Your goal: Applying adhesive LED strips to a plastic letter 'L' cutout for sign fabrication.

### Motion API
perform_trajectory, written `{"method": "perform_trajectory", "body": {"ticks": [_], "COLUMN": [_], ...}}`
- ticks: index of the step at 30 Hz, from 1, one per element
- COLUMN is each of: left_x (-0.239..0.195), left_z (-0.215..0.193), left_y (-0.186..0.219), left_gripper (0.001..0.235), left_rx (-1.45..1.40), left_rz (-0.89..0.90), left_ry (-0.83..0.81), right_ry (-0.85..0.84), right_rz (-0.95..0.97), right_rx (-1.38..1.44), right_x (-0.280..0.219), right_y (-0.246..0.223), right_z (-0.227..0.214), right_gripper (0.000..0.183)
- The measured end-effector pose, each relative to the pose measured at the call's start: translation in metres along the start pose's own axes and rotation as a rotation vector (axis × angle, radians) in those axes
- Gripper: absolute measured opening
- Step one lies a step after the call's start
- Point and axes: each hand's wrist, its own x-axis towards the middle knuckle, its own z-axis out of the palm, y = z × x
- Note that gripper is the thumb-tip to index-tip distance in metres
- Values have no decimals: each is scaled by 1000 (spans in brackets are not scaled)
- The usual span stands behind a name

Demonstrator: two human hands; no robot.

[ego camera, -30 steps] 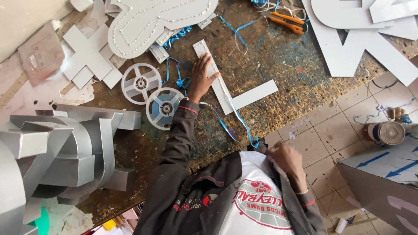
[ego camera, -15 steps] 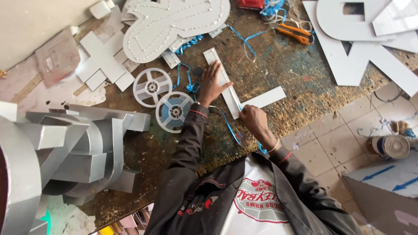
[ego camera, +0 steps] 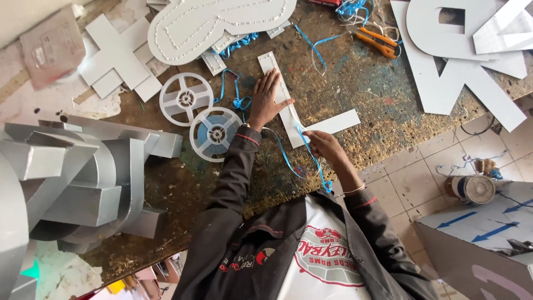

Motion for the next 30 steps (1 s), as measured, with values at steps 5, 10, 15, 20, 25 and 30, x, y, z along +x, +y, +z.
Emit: {"method": "perform_trajectory", "body": {"ticks": [5,10,15,20,25,30], "left_x": [0,0,1,0,-1,-3], "left_z": [-2,-5,-7,-4,-2,-3], "left_y": [1,1,2,2,3,1], "left_gripper": [113,112,114,107,108,104], "left_rx": [20,-16,3,-38,-50,-67], "left_rz": [1,11,6,11,-2,8], "left_ry": [-18,-23,-20,-3,10,28], "right_ry": [505,433,410,300,39,-98], "right_rz": [-305,-378,-355,-186,-124,-33], "right_rx": [-1088,-1001,-1095,-824,-53,-33], "right_x": [7,35,95,105,66,39], "right_y": [15,0,34,23,1,-14], "right_z": [-6,24,24,18,30,27], "right_gripper": [34,40,36,29,25,38]}}
